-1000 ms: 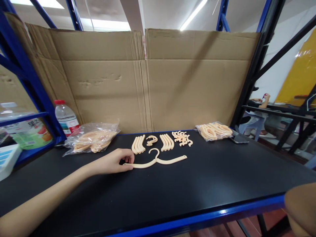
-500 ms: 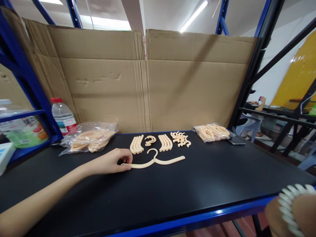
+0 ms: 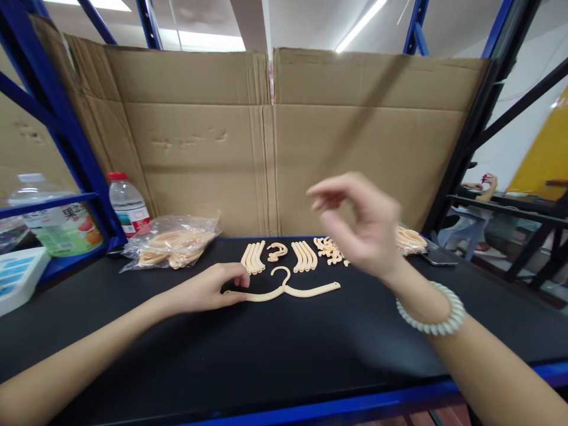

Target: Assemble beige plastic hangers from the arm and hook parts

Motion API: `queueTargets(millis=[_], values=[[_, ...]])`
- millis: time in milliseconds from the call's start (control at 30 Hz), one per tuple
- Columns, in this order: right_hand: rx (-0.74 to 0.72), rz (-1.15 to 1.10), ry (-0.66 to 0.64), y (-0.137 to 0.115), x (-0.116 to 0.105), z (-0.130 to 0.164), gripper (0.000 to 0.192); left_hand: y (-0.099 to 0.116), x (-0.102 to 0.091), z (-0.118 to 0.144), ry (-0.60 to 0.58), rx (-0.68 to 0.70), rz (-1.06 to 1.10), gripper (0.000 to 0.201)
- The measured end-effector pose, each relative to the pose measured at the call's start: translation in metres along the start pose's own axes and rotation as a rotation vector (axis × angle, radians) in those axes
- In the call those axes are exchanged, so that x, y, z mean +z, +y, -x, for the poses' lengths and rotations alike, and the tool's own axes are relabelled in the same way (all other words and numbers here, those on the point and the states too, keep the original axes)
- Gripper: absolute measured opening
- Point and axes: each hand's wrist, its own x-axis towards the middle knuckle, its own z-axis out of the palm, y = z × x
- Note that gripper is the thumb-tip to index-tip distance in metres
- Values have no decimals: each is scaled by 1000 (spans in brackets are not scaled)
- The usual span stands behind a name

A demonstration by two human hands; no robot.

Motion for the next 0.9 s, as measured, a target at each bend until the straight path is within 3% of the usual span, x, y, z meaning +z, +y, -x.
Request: queueTargets(millis=[133, 233, 433, 633, 800, 900], values=[[63, -29, -772, 36, 39, 19, 13, 5, 10, 0, 40, 58, -20, 6], [135, -47, -953, 62, 59, 43, 19, 2, 16, 1, 25, 58, -32, 3], [231, -72, -959, 65, 65, 57, 1, -2, 14, 0, 8, 12, -32, 5], [223, -45, -932, 64, 65, 55, 2, -5, 12, 0, 10, -17, -42, 3], [240, 46, -725, 72, 66, 61, 33, -6, 12, -2, 73, -14, -41, 28], [257, 101, -830, 69, 71, 66, 65, -6, 13, -6, -25, -88, -63, 51]])
